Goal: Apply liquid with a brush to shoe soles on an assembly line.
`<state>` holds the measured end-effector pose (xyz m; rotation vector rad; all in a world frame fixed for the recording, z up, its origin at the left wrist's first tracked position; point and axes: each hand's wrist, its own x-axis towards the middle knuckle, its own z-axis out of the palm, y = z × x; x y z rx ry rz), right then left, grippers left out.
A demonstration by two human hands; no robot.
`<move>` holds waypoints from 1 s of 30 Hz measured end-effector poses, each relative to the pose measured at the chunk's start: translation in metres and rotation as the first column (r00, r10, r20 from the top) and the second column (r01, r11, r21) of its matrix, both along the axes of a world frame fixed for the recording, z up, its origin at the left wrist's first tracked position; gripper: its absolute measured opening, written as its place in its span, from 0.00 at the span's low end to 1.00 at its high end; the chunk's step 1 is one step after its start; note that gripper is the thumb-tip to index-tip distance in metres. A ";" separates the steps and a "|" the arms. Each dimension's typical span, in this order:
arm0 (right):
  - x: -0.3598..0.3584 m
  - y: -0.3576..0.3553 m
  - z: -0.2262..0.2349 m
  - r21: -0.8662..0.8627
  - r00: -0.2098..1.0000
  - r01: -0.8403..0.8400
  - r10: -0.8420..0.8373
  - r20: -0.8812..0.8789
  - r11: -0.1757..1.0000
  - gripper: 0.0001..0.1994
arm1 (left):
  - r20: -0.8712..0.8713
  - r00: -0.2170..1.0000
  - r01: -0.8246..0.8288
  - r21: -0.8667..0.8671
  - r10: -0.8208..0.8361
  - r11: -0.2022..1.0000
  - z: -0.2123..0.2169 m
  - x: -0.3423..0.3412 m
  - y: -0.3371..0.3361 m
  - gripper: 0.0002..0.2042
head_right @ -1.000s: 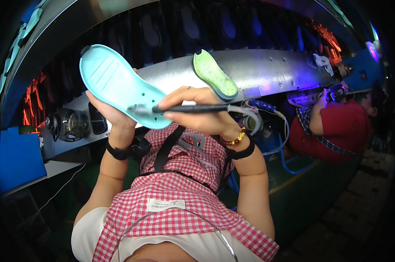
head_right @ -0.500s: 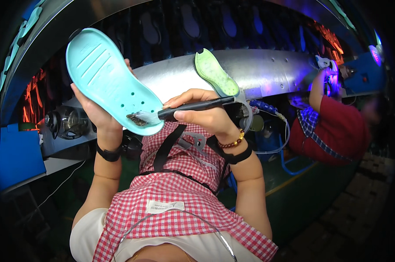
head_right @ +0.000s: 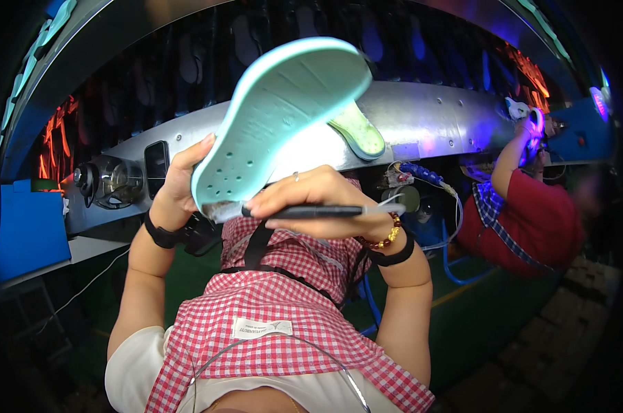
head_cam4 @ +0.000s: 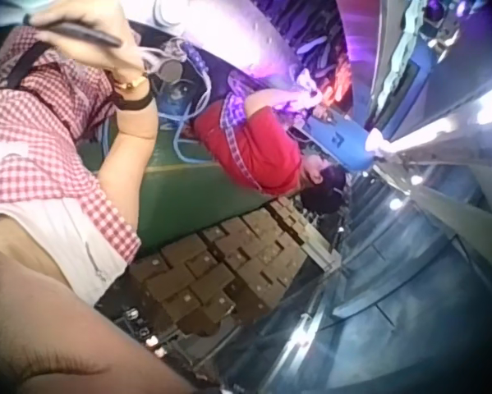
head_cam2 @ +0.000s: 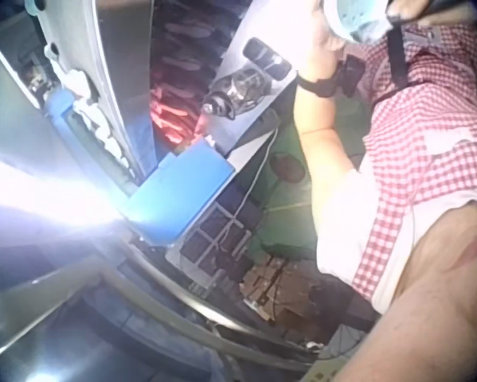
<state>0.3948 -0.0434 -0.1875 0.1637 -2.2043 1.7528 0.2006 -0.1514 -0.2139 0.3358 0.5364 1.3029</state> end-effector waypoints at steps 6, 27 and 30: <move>0.007 0.017 0.014 0.079 0.999 -0.003 0.007 -0.053 0.997 0.10 | -0.171 0.975 0.115 -0.166 -0.144 0.979 0.009 -0.011 -0.004 0.24; 0.020 0.012 0.007 0.233 0.990 0.142 -0.134 -0.049 0.962 0.10 | -0.564 0.791 -0.362 -0.117 0.239 0.925 0.041 -0.030 -0.039 0.22; 0.025 0.006 0.025 0.162 0.991 0.099 -0.083 -0.108 0.982 0.10 | 0.338 0.940 -0.074 0.092 0.038 0.993 -0.003 -0.062 -0.043 0.31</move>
